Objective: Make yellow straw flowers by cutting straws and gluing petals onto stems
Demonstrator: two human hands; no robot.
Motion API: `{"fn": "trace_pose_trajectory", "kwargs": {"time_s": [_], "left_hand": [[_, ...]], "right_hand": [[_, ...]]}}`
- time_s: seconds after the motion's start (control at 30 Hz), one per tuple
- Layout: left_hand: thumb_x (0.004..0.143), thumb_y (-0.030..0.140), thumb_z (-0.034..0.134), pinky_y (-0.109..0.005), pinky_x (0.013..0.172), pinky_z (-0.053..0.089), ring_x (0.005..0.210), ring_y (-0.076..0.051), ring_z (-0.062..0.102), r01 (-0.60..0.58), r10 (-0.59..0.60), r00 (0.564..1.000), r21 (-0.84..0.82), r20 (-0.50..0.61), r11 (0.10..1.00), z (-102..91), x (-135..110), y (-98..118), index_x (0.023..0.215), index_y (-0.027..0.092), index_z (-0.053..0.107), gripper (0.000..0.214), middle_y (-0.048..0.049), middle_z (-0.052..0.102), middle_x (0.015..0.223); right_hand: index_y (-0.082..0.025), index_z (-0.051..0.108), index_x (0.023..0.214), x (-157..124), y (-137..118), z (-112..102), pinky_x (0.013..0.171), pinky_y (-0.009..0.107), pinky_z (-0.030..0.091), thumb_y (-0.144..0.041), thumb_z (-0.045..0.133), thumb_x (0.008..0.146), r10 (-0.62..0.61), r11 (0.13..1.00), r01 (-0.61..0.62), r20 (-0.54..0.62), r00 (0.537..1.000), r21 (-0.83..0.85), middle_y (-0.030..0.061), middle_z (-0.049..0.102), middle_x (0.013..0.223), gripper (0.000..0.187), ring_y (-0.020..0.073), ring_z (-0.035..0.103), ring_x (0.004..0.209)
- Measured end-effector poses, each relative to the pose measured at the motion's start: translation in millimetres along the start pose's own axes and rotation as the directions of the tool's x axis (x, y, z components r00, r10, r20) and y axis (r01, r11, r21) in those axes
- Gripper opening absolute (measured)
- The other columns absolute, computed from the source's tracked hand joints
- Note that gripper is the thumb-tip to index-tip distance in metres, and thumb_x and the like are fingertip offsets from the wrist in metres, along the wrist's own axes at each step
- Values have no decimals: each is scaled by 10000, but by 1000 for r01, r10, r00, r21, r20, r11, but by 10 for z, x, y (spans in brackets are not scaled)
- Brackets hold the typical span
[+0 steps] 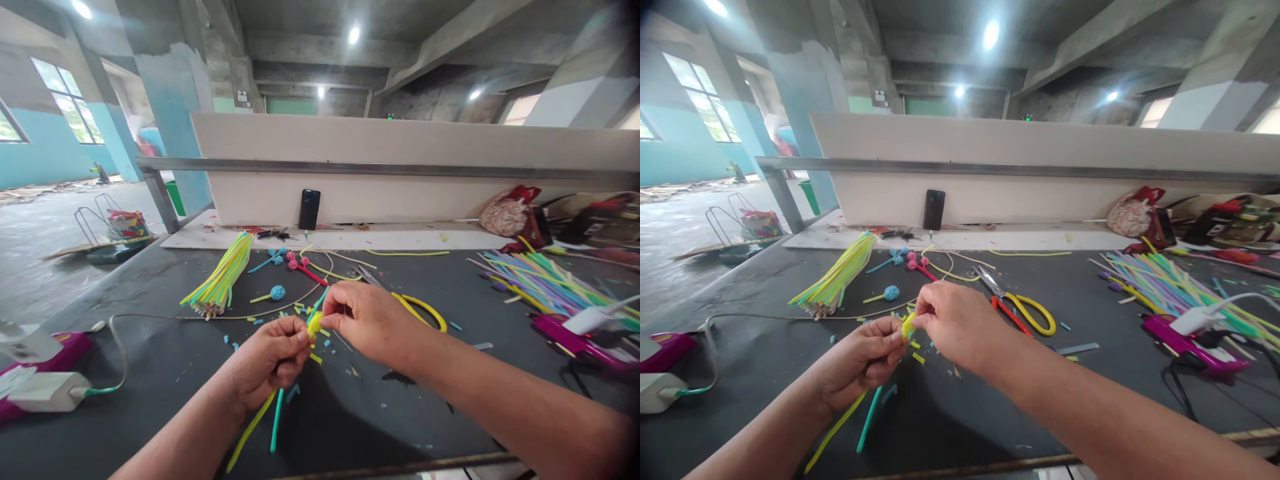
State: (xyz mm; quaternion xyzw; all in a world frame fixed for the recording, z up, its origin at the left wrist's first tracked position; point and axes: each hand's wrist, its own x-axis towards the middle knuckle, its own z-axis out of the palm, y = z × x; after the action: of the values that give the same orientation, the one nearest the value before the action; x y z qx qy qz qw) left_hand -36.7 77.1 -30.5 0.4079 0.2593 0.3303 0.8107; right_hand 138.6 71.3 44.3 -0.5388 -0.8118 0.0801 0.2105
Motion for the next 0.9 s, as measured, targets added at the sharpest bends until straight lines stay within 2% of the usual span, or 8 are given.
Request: {"fn": "trace_pose_trajectory", "kwargs": {"time_s": [0.17,0.27,0.43,0.5,0.67,0.77,0.9], "left_hand": [[796,224,583,-147,348,69,373,0,240,14,-14,1000,1,1,1000,-3,-3,8,710,162,439,179,43,444,558],[798,222,581,-146,351,69,372,0,236,20,-20,1000,-5,-1,1000,-5,-5,14,728,167,441,166,46,444,556],[797,227,585,-150,357,72,374,4,229,16,-16,1000,5,5,1000,0,1,-1,727,160,448,168,43,453,558],[797,232,585,-153,360,76,378,3,232,-9,9,1000,23,6,1000,5,4,-14,728,156,455,166,40,457,560],[807,264,570,-163,373,124,390,-4,270,-84,85,996,130,1,988,39,-13,-23,728,150,467,173,37,462,576],[794,263,583,-161,394,161,416,-12,307,-118,128,991,200,-37,973,77,-21,-6,761,147,488,154,44,451,569],[766,236,590,-156,402,192,433,-17,334,-115,146,984,267,-98,957,151,9,30,823,149,516,127,39,480,600]], "right_hand": [[-204,610,683,12,0,-58,527,207,338,-205,608,757,-19,999,21,-45,999,39,-40,601,645,74,97,509,591],[-195,625,775,7,15,-82,541,210,368,-203,576,774,-5,995,12,-75,997,100,-24,603,684,50,95,495,571],[-219,612,987,-48,92,5,535,208,407,-202,622,715,53,920,-100,131,990,379,-19,609,766,273,97,513,587],[-214,614,980,-71,123,60,558,209,423,-185,627,701,42,873,-113,158,987,474,-12,612,809,281,100,526,622],[-216,617,947,-116,158,109,570,227,422,-180,634,693,23,834,-114,173,985,540,-30,570,688,257,113,519,618],[-215,587,1001,-165,168,116,570,232,430,-153,643,666,83,743,-165,155,984,649,-6,568,813,345,106,510,635],[-213,540,1065,-288,205,187,624,251,440,-150,642,664,183,558,-205,122,976,804,18,520,957,419,104,505,700]]}}
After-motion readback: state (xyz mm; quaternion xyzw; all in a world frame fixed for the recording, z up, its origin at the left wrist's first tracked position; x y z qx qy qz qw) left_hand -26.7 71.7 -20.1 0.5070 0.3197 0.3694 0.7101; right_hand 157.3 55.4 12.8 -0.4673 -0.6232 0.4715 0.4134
